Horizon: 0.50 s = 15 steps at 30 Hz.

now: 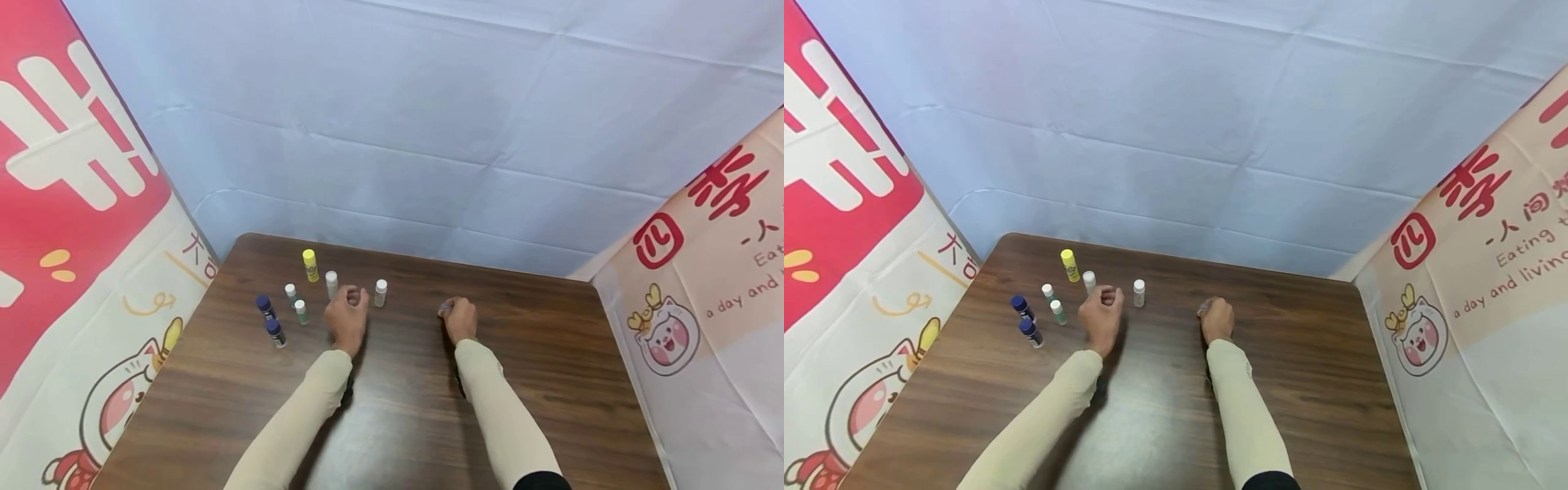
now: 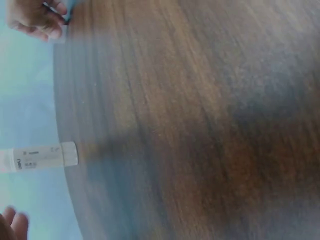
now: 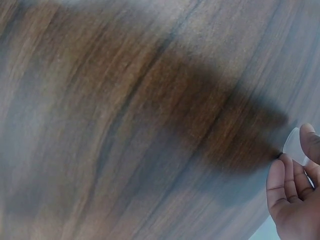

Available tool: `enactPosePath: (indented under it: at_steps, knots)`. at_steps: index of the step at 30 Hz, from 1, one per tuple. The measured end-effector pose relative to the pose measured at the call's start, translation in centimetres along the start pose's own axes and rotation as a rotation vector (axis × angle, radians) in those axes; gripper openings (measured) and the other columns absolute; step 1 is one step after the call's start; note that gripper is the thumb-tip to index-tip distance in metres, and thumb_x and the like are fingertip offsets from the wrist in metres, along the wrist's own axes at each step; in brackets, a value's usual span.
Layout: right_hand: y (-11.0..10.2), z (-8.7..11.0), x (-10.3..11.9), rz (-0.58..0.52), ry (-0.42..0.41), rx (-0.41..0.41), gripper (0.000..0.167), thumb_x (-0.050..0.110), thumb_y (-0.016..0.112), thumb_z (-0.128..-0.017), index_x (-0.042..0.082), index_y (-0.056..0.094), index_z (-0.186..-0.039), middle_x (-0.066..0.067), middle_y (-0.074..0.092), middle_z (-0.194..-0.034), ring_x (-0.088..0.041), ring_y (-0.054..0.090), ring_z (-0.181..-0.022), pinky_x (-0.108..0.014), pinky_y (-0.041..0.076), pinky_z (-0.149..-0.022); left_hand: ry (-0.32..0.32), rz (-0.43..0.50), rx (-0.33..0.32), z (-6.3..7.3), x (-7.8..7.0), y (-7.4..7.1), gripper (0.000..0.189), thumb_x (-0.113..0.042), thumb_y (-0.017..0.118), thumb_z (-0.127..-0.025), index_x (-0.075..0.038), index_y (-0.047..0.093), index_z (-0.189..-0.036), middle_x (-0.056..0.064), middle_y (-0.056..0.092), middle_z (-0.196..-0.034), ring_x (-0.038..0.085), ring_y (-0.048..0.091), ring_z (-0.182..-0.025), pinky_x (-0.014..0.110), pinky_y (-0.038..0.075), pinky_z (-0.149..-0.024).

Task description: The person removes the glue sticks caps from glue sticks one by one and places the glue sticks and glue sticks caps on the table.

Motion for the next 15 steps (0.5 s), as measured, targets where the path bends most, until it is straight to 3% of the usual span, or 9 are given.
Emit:
enactPosePath:
  at_steps: [3, 6, 11, 15]
  knots:
    - [-0.1, 0.0, 0.0, -0.005, 0.002, -0.002, 0.027, 0.009, 0.073, -0.086, -0.003, 0.068, -0.109, -0.023, 0.068, -0.106, -0.038, 0.064, -0.097, -0.048, 0.051, -0.083, -0.001, -0.005, -0.128, -0.2, -0.3, -0.9, 0.014, -0.015, 0.073, -0.081, -0.007, 0.068, -0.091, 0.003, 0.068, -0.077, 0.02, 0.063, -0.068, 0.038, 0.048, -0.063]
    - [-0.2, 0.0, 0.0, -0.001, -0.005, -0.012, 0.027, 0.009, 0.073, -0.085, -0.004, 0.069, -0.109, -0.024, 0.068, -0.105, -0.038, 0.064, -0.097, -0.049, 0.051, -0.083, -0.035, -0.027, -0.204, -0.3, -0.4, -1.4, 0.027, -0.015, 0.074, -0.079, -0.006, 0.064, -0.103, 0.007, 0.065, -0.089, 0.024, 0.059, -0.079, 0.041, 0.046, -0.069]
    - [-0.1, 0.0, 0.0, 0.004, -0.018, -0.02, 0.028, 0.009, 0.074, -0.085, -0.004, 0.069, -0.109, -0.024, 0.068, -0.105, -0.038, 0.064, -0.096, -0.048, 0.052, -0.082, -0.13, -0.037, -0.245, -0.5, 0.2, -1.7, 0.052, -0.019, 0.076, -0.078, -0.006, 0.052, -0.123, 0.013, 0.058, -0.112, 0.028, 0.055, -0.1, 0.045, 0.043, -0.085]
    - [0.0, 0.0, -0.1, -0.005, -0.011, -0.013, 0.028, 0.009, 0.074, -0.085, -0.004, 0.069, -0.11, -0.024, 0.067, -0.106, -0.038, 0.064, -0.097, -0.048, 0.052, -0.083, -0.163, -0.002, -0.239, -0.6, 0.7, -1.5, 0.062, -0.018, 0.075, -0.079, -0.004, 0.046, -0.131, 0.017, 0.051, -0.128, 0.031, 0.049, -0.114, 0.047, 0.037, -0.098]
Point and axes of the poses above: each hand's wrist, its own z-axis away from the middle knuckle, its own y-axis out of the palm, x = y × z, the point moved 5 cm from there along -z, towards the middle knuckle
